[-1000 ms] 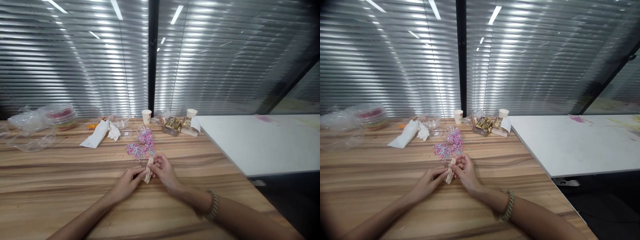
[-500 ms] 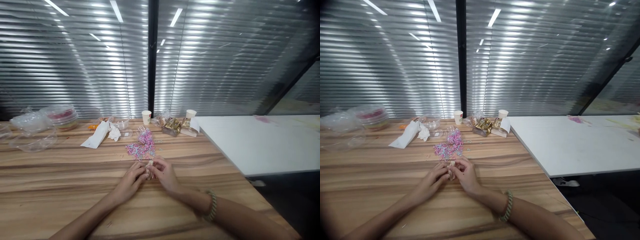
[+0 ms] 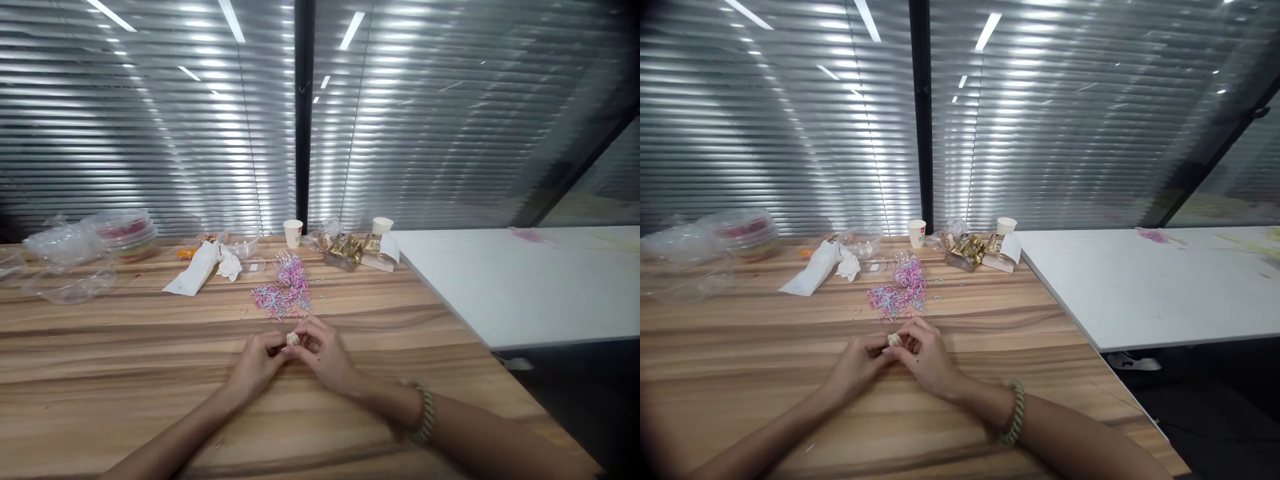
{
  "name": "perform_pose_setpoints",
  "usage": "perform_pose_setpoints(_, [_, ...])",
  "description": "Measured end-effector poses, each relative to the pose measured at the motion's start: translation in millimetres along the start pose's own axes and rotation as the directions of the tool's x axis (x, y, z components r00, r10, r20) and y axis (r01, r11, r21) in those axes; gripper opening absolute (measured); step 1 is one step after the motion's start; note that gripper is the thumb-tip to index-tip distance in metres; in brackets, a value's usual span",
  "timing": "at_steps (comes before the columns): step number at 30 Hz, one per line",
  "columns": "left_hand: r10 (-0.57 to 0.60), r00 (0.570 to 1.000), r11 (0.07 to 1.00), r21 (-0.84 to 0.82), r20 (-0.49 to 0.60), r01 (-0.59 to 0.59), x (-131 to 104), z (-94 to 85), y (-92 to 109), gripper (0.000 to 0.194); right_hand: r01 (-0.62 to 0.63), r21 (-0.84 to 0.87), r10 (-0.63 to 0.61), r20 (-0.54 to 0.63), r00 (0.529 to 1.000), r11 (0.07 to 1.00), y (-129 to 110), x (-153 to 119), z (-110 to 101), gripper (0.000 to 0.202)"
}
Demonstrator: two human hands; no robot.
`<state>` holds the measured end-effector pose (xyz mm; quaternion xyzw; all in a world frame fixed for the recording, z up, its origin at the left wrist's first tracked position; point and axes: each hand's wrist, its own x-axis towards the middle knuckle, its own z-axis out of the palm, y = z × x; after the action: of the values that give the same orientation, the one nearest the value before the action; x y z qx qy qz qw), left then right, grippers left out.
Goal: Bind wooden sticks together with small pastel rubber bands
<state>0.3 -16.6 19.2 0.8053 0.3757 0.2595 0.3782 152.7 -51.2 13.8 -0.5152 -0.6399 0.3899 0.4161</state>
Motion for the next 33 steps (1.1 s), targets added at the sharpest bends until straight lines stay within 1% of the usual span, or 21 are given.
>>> perform_pose_setpoints(2, [-0.108,0.994,0.991,-0.075,0.034,0.110,2,0.0,-3,0.026,-0.028,-0.031,0.029,0.025,0.999,0.999,0,0,0,0.048])
perform_pose_setpoints(4, [-0.155,0.986,0.979,-0.123,0.056,0.161,3,0.8,-6,0.026,-0.050,-0.062,0.051,0.023,0.998,0.997,-1,0,0,0.046])
perform_pose_setpoints(7, [-0.133,0.989,0.976,-0.167,0.066,0.142,4,2.4,-9,0.027,-0.052,-0.103,0.054,0.019,0.998,0.993,-2,0,-1,0.045])
perform_pose_setpoints(12, [-0.121,0.987,0.947,-0.287,0.109,0.148,4,2.4,-11,0.025,0.004,-0.151,0.007,0.075,0.997,0.989,1,1,-1,0.048])
perform_pose_setpoints(15, [-0.104,0.979,0.918,-0.363,0.173,0.162,5,0.7,-11,0.031,0.015,-0.135,-0.007,0.061,0.998,0.991,3,2,0,0.040])
perform_pose_setpoints(16, [-0.112,0.980,0.915,-0.368,0.165,0.166,6,-0.6,-11,0.035,-0.001,-0.116,0.005,0.038,0.999,0.993,4,2,0,0.037])
perform_pose_setpoints(17, [-0.131,0.984,0.922,-0.350,0.121,0.166,7,-2.7,-13,0.039,-0.023,-0.089,0.023,0.008,1.000,0.996,6,2,0,0.035])
perform_pose_setpoints(18, [-0.151,0.988,0.941,-0.301,0.038,0.156,8,-5.7,-16,0.041,-0.044,-0.055,0.043,-0.022,0.999,0.998,7,2,-1,0.035])
perform_pose_setpoints(19, [-0.158,0.984,0.967,-0.216,-0.080,0.137,9,-9.7,-20,0.040,-0.061,-0.021,0.060,-0.048,0.997,0.998,8,2,-2,0.036])
perform_pose_setpoints(20, [-0.132,0.969,0.989,-0.094,-0.209,0.114,11,-14.5,-25,0.038,-0.076,0.006,0.077,-0.070,0.995,0.997,9,2,-2,0.037])
perform_pose_setpoints(21, [-0.066,0.948,0.995,0.049,-0.312,0.085,12,-19.7,-30,0.034,-0.090,0.022,0.092,-0.082,0.992,0.996,10,2,-3,0.040])
perform_pose_setpoints(22, [0.019,0.930,0.981,0.188,-0.366,0.054,14,-25.0,-35,0.031,-0.100,0.025,0.102,-0.086,0.991,0.995,10,1,-4,0.042])
perform_pose_setpoints(23, [0.097,0.922,0.952,0.305,-0.375,0.024,15,-29.8,-40,0.028,-0.104,0.020,0.105,-0.086,0.991,0.994,10,1,-4,0.044])
perform_pose_setpoints(24, [0.154,0.919,0.921,0.390,-0.362,-0.001,17,-33.6,-44,0.025,-0.103,0.010,0.103,-0.085,0.991,0.995,10,0,-5,0.045])
perform_pose_setpoints(25, [0.189,0.922,0.894,0.447,-0.338,-0.019,18,-36.2,-47,0.023,-0.093,-0.003,0.093,-0.080,0.992,0.996,9,0,-5,0.045])
perform_pose_setpoints(27, [0.207,0.932,0.862,0.506,-0.298,-0.029,19,-37.7,-49,0.020,-0.047,-0.041,0.045,-0.049,0.998,0.998,7,-1,-5,0.044])
perform_pose_setpoints(30, [0.194,0.946,0.832,0.554,-0.260,-0.018,18,-33.9,-46,0.020,0.025,-0.117,-0.015,0.083,0.996,0.993,7,0,-6,0.042])
perform_pose_setpoints(32, [0.188,0.952,0.817,0.577,-0.241,-0.015,18,-31.3,-44,0.020,0.039,-0.148,-0.017,0.146,0.989,0.988,8,1,-8,0.043])
perform_pose_setpoints(33, [0.186,0.954,0.813,0.582,-0.237,-0.014,17,-30.7,-44,0.019,0.035,-0.152,-0.012,0.153,0.988,0.988,8,1,-9,0.044])
